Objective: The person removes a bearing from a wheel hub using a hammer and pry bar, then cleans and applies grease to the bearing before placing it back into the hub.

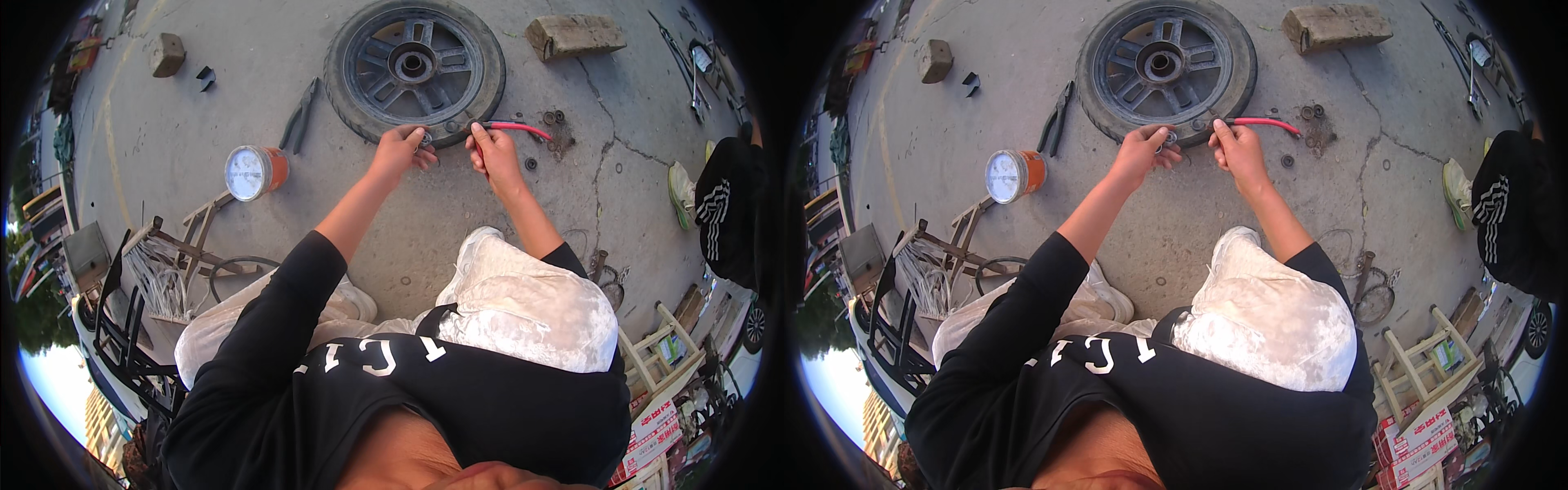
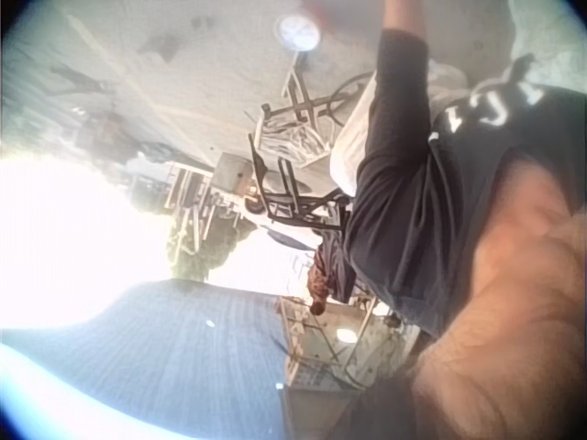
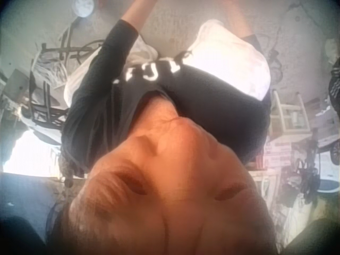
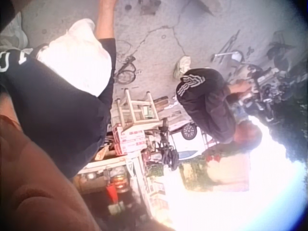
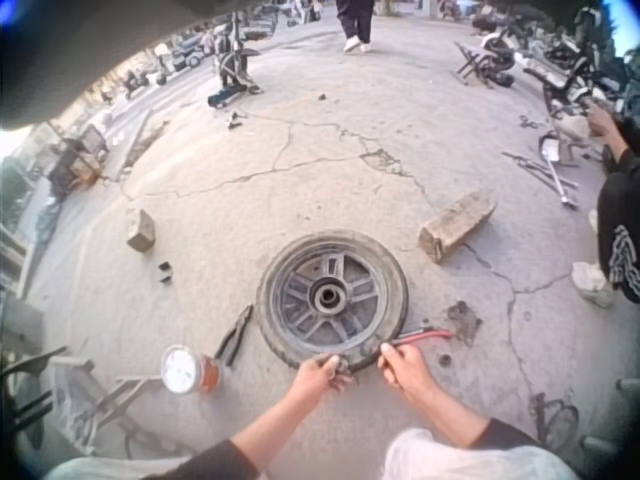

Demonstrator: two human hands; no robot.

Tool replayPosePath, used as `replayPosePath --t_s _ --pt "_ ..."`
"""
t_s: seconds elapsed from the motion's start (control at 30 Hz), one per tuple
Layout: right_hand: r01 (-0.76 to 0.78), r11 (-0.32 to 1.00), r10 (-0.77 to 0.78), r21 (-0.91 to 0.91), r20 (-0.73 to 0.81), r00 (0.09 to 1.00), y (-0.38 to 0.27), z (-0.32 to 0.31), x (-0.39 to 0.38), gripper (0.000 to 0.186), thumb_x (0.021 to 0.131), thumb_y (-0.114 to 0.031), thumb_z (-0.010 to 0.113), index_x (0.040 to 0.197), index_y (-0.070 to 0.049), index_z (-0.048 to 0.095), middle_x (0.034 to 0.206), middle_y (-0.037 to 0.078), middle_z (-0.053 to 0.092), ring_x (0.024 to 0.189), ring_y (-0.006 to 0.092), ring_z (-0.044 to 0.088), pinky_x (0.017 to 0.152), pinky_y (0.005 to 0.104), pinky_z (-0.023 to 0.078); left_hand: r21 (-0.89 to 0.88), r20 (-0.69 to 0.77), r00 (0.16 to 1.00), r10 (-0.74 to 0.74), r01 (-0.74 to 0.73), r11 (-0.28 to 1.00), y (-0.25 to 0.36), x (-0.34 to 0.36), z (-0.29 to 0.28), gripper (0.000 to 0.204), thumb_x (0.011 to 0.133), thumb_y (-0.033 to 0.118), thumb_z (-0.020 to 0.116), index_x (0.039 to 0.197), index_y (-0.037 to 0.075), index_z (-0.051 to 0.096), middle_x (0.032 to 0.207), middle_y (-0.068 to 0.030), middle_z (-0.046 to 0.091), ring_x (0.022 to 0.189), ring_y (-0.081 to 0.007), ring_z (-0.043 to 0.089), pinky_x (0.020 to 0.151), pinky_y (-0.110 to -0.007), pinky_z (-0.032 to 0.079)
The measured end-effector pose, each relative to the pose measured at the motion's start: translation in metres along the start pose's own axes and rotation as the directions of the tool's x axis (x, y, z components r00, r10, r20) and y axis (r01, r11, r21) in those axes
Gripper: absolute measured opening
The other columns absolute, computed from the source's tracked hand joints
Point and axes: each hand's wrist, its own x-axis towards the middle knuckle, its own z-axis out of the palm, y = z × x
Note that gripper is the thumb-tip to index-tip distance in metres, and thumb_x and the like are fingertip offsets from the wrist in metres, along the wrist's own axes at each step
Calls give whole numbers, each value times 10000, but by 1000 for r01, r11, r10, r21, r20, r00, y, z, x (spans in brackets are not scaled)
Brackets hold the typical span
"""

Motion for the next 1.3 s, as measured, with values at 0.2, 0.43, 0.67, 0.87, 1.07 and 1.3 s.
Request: replayPosePath --t_s 0.2,0.43,0.67,0.87,1.07,1.3 --pt "0 1000 -1 20 38 999 1 3 -2 365 1006 -334 540 778 -49 555 526 -17 447 421 58 373 391 226 275 386 -93 982 166 -118 915 4 3 -1 338 1001 207 543 1257 -11 580 696 -48 609 503 -111 560 445 -256 422" --pt "-5 1000 4 27 32 999 1 1 -1 372 1008 -333 532 765 -52 545 519 -22 434 414 57 353 392 226 257 344 -170 964 204 -136 929 5 -1 -17 334 1003 273 541 1181 -1 609 623 -25 568 430 -107 492 396 -255 367" --pt "0 999 -2 44 44 999 -7 10 -4 387 1003 -327 540 741 -43 548 519 -14 451 412 57 368 386 225 266 -712 90 993 82 7 702 37 5 -44 264 1003 135 451 1124 -53 590 1163 -172 598 1101 -241 534 941 -373 452" --pt "-4 996 -3 90 81 997 -20 19 -13 389 1005 -324 541 732 -46 552 524 -16 457 413 54 374 386 223 268 -660 235 924 300 -75 747 38 3 -31 344 933 21 550 1240 -131 520 1279 -226 526 1241 -333 495 1107 -405 399" --pt "46 997 -53 64 115 992 -36 35 -25 385 1003 -325 545 741 -43 565 530 -19 472 417 49 381 395 220 272 -679 358 897 259 60 731 30 -1 -24 401 989 115 510 1303 -125 440 1226 -250 557 1223 -330 535 1042 -359 478" --pt "153 970 -156 -187 -2 988 -40 48 -31 332 979 -291 592 773 -31 607 610 -15 547 501 47 476 455 219 351 -550 481 845 232 85 831 23 -2 -14 385 1043 251 435 1271 -51 509 966 -110 653 770 -153 623 694 -260 533"
